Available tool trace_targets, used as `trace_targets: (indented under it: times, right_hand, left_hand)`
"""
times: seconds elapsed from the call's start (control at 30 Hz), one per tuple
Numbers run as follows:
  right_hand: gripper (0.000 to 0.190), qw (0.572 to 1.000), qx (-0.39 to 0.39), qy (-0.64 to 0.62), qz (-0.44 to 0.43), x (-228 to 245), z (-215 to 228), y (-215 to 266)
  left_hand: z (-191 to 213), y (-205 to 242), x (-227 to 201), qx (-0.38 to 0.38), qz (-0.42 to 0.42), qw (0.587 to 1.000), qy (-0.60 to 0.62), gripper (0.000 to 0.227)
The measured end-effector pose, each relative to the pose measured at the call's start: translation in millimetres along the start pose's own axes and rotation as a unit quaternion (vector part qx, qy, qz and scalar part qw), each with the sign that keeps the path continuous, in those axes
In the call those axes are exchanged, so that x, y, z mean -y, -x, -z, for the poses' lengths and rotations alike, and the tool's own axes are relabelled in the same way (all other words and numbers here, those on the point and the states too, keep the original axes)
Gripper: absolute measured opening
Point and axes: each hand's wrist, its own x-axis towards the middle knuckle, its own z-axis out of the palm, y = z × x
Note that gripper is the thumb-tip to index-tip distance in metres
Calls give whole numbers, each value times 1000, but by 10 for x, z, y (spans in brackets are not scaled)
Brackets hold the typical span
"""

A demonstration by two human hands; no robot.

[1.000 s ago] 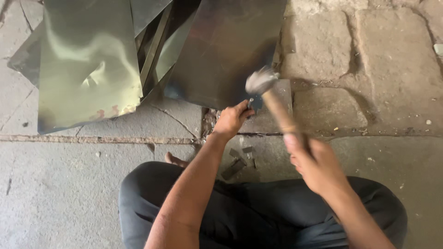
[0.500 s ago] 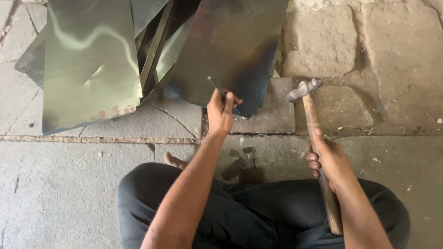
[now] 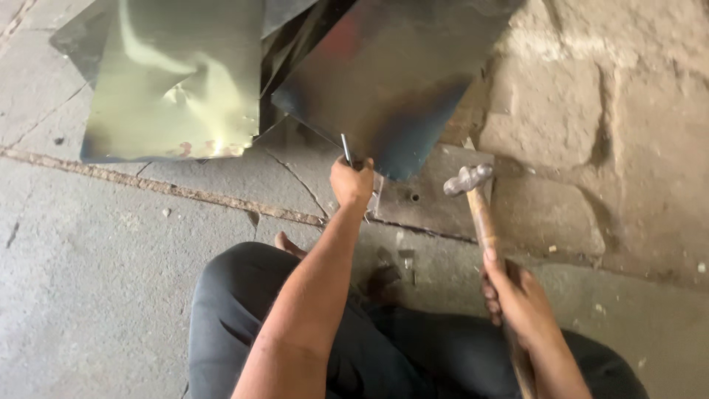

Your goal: The person sits on the floor and uses a hammer and a metal punch to create holes in rectangular metal sheets. They repeatedly position the punch on the edge of a sheet and strike it with the hammer, then move the sheet to a new position to continue the process.

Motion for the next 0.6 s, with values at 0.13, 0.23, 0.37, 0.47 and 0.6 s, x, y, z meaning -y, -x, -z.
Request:
trace_targets:
  times: [0.13,0.23,0.37,0.47,0.6]
  right_hand:
    - [56,994,16,79,77,262,-101,-13]
    - [62,972,46,154,172,395,35,-355]
    - [65,958,88,171,214,212,-83,-1064]
    - [64,947,45,288,133,-60,-324,-1406]
    - [58,975,32,210,59,-93,-267,-1553]
  left_hand:
    - [108,-95,129,31,4,999,-20,39]
    - [-26,-70,295,1,-44,998,-41,44]
    - [-75,-111,320,5,-48,998,-42,47]
    - [-81,-137,335,4,-54,997,-47,46]
    - [-116,-189,443,19,-62,993,-98,50]
